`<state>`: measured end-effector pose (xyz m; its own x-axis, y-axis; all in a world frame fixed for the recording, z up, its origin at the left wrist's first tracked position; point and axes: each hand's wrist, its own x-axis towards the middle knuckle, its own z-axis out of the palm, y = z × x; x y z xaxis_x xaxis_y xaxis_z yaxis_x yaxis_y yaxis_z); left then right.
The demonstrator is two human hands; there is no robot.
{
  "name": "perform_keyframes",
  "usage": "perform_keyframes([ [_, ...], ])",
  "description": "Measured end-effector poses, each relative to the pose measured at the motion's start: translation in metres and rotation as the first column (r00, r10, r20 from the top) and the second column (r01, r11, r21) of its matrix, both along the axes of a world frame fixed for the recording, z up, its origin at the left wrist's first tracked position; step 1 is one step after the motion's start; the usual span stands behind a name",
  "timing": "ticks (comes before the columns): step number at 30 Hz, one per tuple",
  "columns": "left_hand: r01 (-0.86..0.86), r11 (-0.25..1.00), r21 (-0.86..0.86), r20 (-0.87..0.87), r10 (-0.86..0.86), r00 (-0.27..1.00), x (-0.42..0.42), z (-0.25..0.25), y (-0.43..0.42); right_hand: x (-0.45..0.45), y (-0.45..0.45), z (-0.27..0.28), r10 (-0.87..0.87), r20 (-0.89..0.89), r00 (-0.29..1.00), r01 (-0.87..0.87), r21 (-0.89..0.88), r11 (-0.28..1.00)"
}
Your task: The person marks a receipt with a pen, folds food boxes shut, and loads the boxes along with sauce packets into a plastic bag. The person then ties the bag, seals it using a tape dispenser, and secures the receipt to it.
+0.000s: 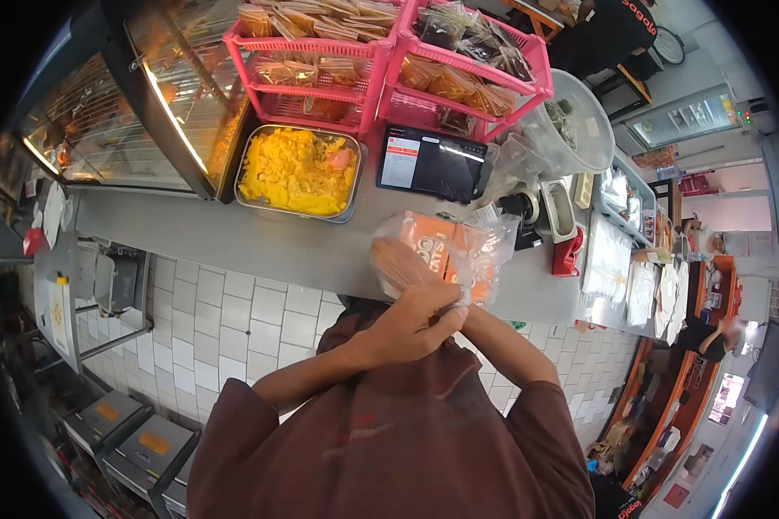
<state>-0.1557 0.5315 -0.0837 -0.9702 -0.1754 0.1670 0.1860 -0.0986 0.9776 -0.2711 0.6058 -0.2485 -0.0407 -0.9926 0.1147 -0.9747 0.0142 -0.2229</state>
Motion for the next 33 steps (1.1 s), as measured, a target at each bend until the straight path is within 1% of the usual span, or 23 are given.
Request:
perform_keyframes([
  [2,0.001,0.998,-0.063,0.023,0.000,1.000,0.001,0.001,-0.007,0.004,-0.014,-0.016,0.085,-0.193,0.978,-0.067,0.102,0.993],
  [3,0.020,0.998,-0.067,0.032,-0.018,0.999,0.001,0.005,-0.008,0.004,-0.038,-0.020,0.188,-0.317,0.929,-0.036,0.431,0.902],
  [5,0.060,0.996,-0.071,0.047,-0.057,0.997,0.001,0.012,-0.007,0.006,-0.052,-0.025,0.271,-0.439,0.857,0.085,0.639,0.765],
  [7,0.013,1.000,-0.028,-0.001,-0.013,1.000,-0.001,0.009,-0.003,0.007,-0.045,-0.038,0.180,-0.524,0.832,0.131,0.502,0.855],
  [9,-0.026,0.999,0.029,-0.003,0.026,1.000,0.002,0.009,-0.003,-0.025,-0.018,-0.087,0.280,-0.518,0.808,-0.172,0.246,0.954],
  [11,-0.060,0.994,0.095,0.035,0.057,0.998,0.006,0.013,-0.007,-0.033,0.025,-0.086,0.105,-0.106,0.989,-0.106,-0.001,0.994],
  [13,-0.071,0.986,0.148,0.076,0.060,0.995,0.009,0.011,-0.005,-0.027,0.051,0.028,-0.168,0.242,0.956,0.125,0.181,0.975],
  [15,-0.065,0.961,0.268,0.126,0.032,0.992,0.012,0.008,-0.001,-0.039,0.085,0.095,-0.187,-0.022,0.982,0.187,0.206,0.960],
  [16,-0.058,0.933,0.356,0.148,0.005,0.989,0.012,0.004,0.000,-0.048,0.113,0.099,-0.208,-0.183,0.961,0.221,0.049,0.974],
  [17,-0.051,0.895,0.443,0.165,-0.025,0.986,0.012,0.001,0.001,-0.053,0.128,0.113,-0.330,-0.228,0.916,0.311,-0.114,0.943],
  [18,-0.066,0.858,0.509,0.168,-0.024,0.985,0.011,0.003,0.002,-0.058,0.140,0.130,-0.453,-0.251,0.855,0.385,-0.278,0.880],
  [20,-0.080,0.776,0.626,0.169,-0.035,0.985,0.008,0.015,0.000,-0.067,0.164,0.145,-0.704,-0.041,0.709,0.618,-0.446,0.648],
  [22,0.044,0.804,0.593,0.092,-0.122,0.988,0.006,0.018,-0.012,-0.062,0.164,0.177,-0.848,-0.332,0.412,0.748,-0.408,0.523],
  [24,0.129,0.828,0.546,-0.016,-0.144,0.989,0.002,0.014,-0.008,-0.063,0.186,0.182,-0.920,-0.190,0.342,0.935,-0.032,0.354],
  [25,0.143,0.833,0.535,-0.029,-0.151,0.988,-0.001,0.015,-0.004,-0.074,0.214,0.170,-0.943,0.118,0.312,0.872,0.359,0.334],
  [26,0.157,0.837,0.525,-0.042,-0.159,0.986,-0.005,0.015,0.000,-0.077,0.234,0.157,-0.909,0.389,0.150,0.637,0.665,0.390],
  [27,0.168,0.841,0.515,-0.059,-0.160,0.985,-0.012,0.017,0.004,-0.065,0.237,0.142,-0.606,0.789,-0.100,0.671,0.503,0.544],
  [28,0.159,0.873,0.461,-0.045,-0.156,0.987,-0.020,0.020,0.008,-0.053,0.226,0.134,-0.259,0.931,-0.258,0.710,0.365,0.602],
  [29,0.146,0.901,0.409,-0.024,-0.149,0.989,-0.025,0.024,0.012,-0.042,0.214,0.126,0.131,0.913,-0.385,0.742,0.223,0.632],
  [30,0.136,0.923,0.359,0.008,-0.148,0.989,-0.025,0.027,0.018,-0.028,0.197,0.118,0.360,0.804,-0.474,0.750,0.154,0.643],
  [31,0.120,0.972,0.204,0.042,-0.132,0.990,-0.027,0.032,0.021,-0.019,0.172,0.133,0.034,0.950,-0.311,0.708,0.208,0.675],
  [32,0.101,0.994,0.041,0.057,-0.103,0.993,-0.036,0.036,0.023,-0.020,0.143,0.153,-0.296,0.952,-0.083,0.670,0.273,0.690],
  [33,0.078,0.990,-0.120,0.067,-0.070,0.995,-0.043,0.037,0.026,-0.017,0.119,0.152,-0.316,0.908,0.275,0.734,0.014,0.679],
])
